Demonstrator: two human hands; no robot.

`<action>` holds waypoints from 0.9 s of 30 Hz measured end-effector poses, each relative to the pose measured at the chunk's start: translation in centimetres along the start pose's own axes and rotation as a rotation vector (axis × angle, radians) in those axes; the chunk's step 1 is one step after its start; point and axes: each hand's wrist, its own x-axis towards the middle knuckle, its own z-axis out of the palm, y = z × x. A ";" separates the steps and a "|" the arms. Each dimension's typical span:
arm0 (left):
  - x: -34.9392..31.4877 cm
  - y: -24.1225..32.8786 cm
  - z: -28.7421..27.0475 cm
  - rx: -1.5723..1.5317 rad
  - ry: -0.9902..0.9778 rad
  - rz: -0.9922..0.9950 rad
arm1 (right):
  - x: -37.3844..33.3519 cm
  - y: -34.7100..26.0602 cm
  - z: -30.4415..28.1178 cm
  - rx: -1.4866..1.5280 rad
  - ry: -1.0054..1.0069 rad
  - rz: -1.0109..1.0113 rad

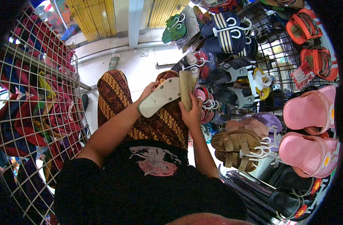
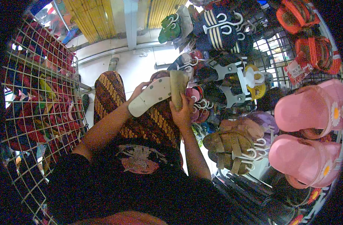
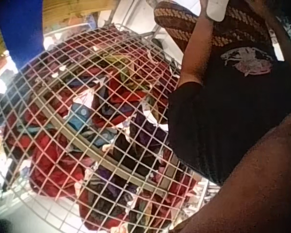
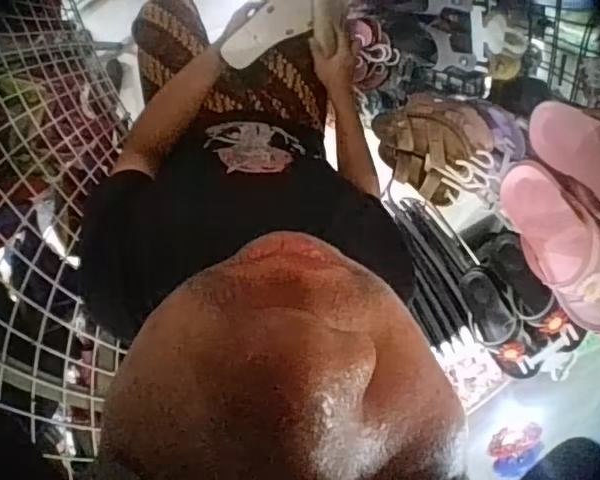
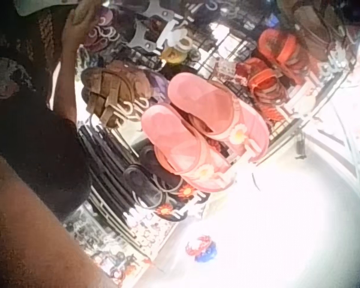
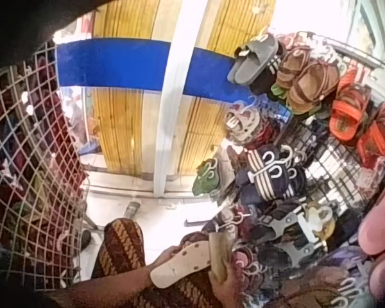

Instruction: The person cleans a sandal by wiping its straps and sole with a cloth, turning the sandal by hand.

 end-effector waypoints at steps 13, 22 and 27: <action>1.0 -0.4 -1.0 -0.070 -0.048 0.021 | -1.8 -2.0 0.0 -0.075 -0.097 -0.258; 1.7 -0.8 -1.2 -0.077 -0.031 0.004 | -1.4 -0.9 0.1 -0.117 -0.055 -0.221; 4.0 -1.6 -3.1 0.055 -0.190 0.147 | -1.2 -0.3 -0.6 -0.008 -0.160 -0.222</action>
